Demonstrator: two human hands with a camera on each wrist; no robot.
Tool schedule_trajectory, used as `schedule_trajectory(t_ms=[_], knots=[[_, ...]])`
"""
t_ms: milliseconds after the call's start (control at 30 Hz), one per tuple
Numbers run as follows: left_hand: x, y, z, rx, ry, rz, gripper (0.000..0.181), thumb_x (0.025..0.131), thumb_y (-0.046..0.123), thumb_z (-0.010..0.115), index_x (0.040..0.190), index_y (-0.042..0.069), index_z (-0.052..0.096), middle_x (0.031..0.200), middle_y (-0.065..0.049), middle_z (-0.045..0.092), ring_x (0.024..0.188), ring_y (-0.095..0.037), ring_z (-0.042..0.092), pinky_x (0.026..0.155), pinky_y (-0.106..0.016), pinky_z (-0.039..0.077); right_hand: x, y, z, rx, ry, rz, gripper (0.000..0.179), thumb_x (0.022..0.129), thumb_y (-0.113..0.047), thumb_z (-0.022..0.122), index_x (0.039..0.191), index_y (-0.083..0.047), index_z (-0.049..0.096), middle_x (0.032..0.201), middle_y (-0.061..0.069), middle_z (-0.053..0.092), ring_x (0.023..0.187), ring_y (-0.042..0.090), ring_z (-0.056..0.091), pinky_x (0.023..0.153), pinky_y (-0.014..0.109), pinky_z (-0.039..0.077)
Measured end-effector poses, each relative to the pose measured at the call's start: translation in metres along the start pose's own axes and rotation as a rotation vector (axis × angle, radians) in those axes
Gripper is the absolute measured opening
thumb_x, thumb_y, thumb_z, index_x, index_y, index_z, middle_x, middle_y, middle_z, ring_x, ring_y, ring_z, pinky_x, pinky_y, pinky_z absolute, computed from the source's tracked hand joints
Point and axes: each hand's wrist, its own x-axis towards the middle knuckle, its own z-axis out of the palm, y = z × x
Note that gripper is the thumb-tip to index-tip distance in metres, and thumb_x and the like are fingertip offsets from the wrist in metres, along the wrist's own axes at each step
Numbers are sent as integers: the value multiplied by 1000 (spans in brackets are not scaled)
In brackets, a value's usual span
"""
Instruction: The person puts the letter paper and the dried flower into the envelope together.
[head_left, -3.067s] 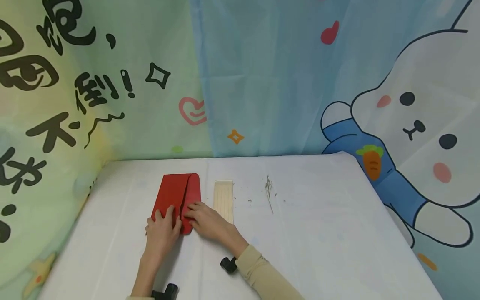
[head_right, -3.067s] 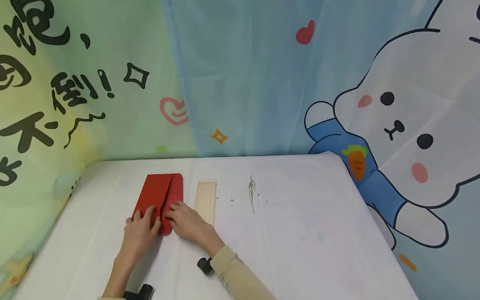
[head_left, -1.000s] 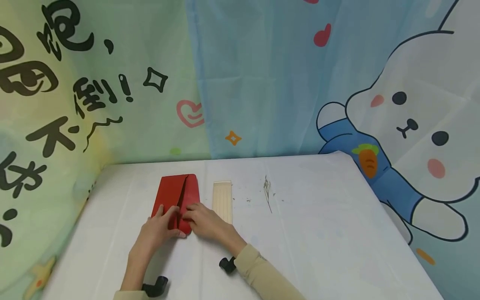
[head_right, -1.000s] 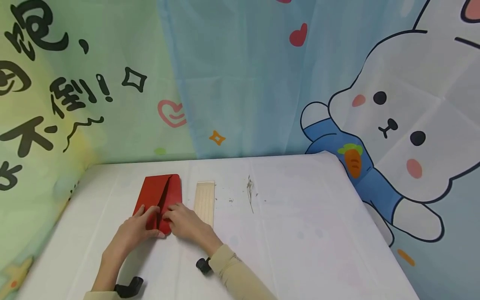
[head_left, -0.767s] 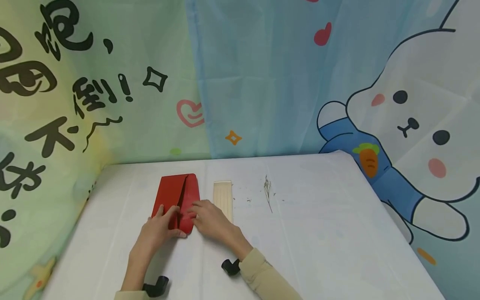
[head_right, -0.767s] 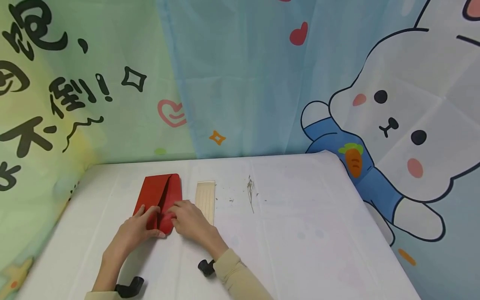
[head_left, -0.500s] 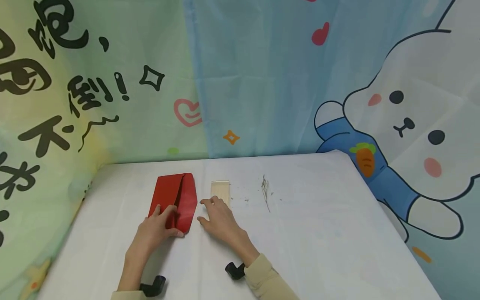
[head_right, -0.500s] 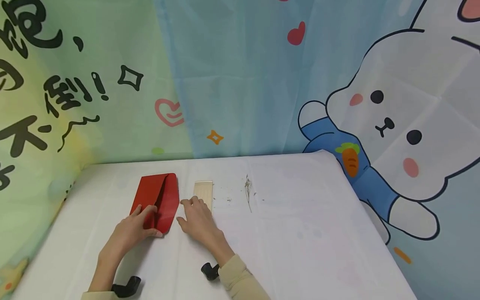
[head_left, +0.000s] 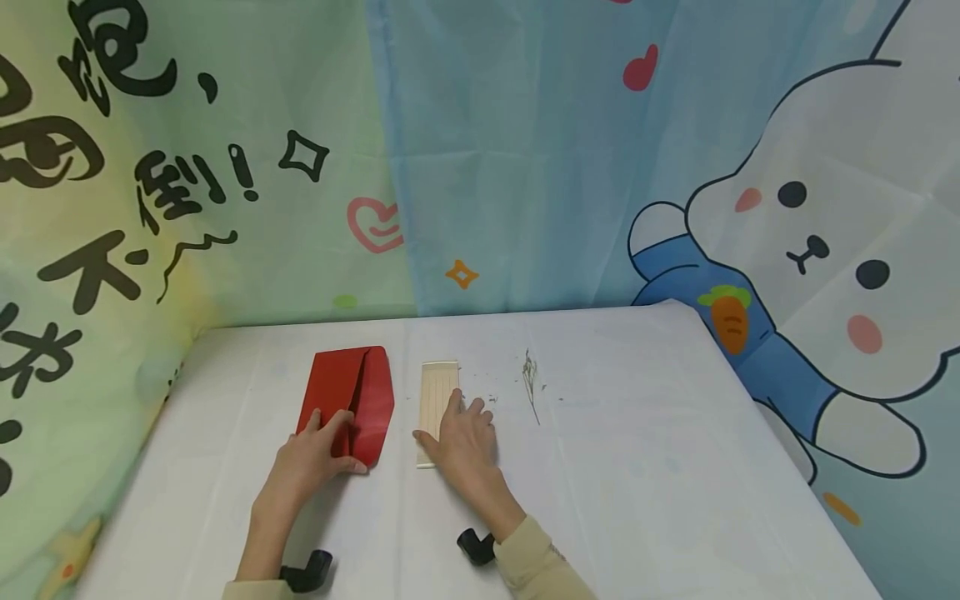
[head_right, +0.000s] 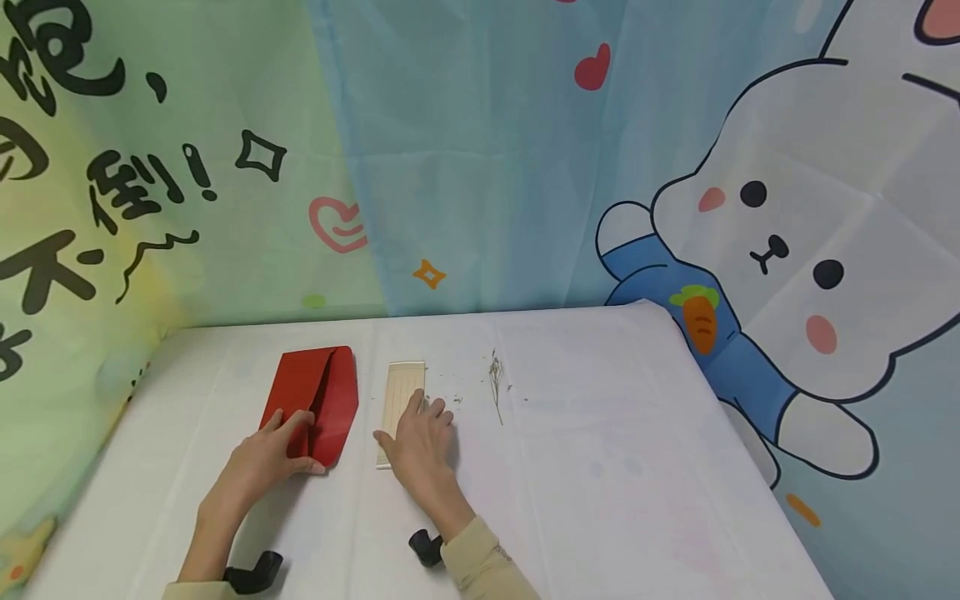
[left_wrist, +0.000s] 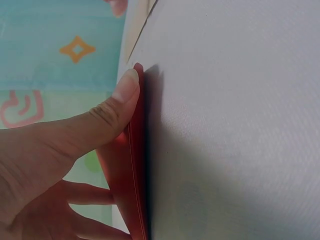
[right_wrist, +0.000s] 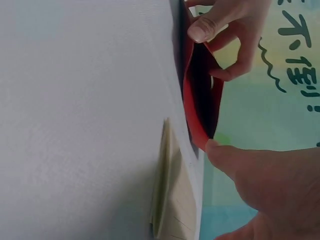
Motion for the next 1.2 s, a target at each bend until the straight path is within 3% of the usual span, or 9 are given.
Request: schedule_trajectory(t_ms=[233,500,700,800,867,967,1067,1200], knots=[[0,0,0,1,-6,-4,72,75,40,91,134,17,57,146,-43,44,113,-63,59,89,-69,53,6,-6,7,-86,-35,20,104,84,-63,76,149,10,40,117,37,54,101,46,57,81,48,54],[2,-1,2,-2,-13,0,73,75,40,91,136,17,57,147,-44,42,115,-63,58,90,-69,53,13,-8,13,-128,-54,32,96,86,-50,81,148,13,41,121,37,53,109,48,57,85,49,55],[2,-3,2,-8,-20,-5,73,77,40,90,137,17,56,149,-44,40,114,-65,58,90,-69,53,18,-7,12,-69,-93,83,97,83,-42,85,146,15,40,125,38,51,115,50,56,91,52,55],[2,-3,2,-12,-20,-10,73,77,39,90,138,17,55,149,-44,39,114,-64,58,90,-68,53,20,-4,10,-39,-100,90,98,81,-42,87,141,20,42,121,36,51,110,47,56,87,50,55],[2,-2,2,-15,-20,-10,73,77,39,90,137,17,55,149,-44,40,114,-64,58,90,-69,53,21,-1,9,-24,-97,80,92,79,-43,88,132,22,49,115,33,52,103,44,57,81,48,56],[1,-1,2,-16,-23,-13,73,76,40,90,137,17,56,149,-43,41,113,-64,58,90,-69,52,22,3,8,16,-87,51,72,76,-40,90,106,19,62,104,29,53,91,39,56,69,45,53],[1,-1,2,-14,-23,-24,72,76,38,91,136,18,56,148,-41,42,113,-64,58,91,-70,52,21,6,7,69,-84,46,58,75,-37,91,91,11,62,101,28,52,87,38,56,66,45,53],[0,-1,3,-8,-12,-26,71,76,37,91,136,18,57,148,-41,43,112,-64,58,91,-70,52,22,7,4,190,-84,72,56,78,-27,90,104,12,59,105,29,51,88,40,58,71,52,53]])
